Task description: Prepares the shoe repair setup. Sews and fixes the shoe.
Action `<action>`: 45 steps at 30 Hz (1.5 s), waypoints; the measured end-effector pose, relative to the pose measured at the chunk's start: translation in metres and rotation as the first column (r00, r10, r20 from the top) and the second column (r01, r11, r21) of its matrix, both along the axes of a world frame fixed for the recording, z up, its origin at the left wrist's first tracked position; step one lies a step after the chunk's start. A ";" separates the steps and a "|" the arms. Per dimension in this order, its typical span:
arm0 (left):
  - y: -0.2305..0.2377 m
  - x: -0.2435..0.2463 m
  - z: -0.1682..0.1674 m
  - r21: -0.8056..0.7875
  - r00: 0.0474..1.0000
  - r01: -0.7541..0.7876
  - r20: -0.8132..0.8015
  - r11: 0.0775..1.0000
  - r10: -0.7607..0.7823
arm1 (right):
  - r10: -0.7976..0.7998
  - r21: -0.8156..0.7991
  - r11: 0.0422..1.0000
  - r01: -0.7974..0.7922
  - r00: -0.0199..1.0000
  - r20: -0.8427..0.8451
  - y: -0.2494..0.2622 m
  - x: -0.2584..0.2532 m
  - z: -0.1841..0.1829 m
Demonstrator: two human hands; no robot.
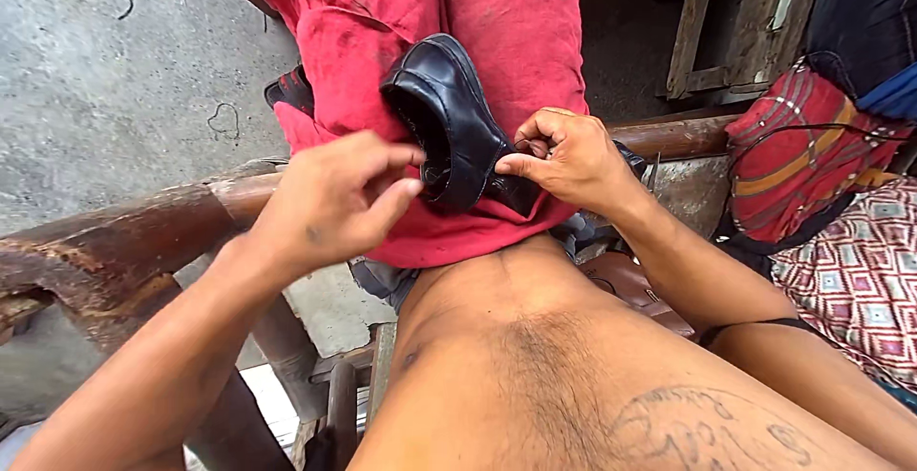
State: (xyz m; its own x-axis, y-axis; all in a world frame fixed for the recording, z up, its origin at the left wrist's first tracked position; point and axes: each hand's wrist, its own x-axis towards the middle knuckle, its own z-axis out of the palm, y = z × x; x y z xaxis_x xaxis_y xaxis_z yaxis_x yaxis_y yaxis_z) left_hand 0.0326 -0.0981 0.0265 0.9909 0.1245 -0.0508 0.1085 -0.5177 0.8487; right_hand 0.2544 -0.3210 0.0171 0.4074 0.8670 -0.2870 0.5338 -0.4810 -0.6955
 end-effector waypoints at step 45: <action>-0.032 0.074 -0.026 -0.748 0.915 -0.155 -0.355 0.645 -0.191 | 0.571 -0.440 0.703 -0.558 0.812 -0.117 -0.007 0.050 0.063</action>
State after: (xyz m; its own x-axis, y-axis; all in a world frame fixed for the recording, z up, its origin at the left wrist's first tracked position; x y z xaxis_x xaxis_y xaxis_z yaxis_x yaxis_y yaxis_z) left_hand 0.1066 -0.1298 0.0000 0.8687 -0.1463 -0.4732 0.4952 0.2730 0.8248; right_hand 0.3048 -0.3284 0.0804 -0.1044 0.7214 -0.6846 0.8198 -0.3273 -0.4699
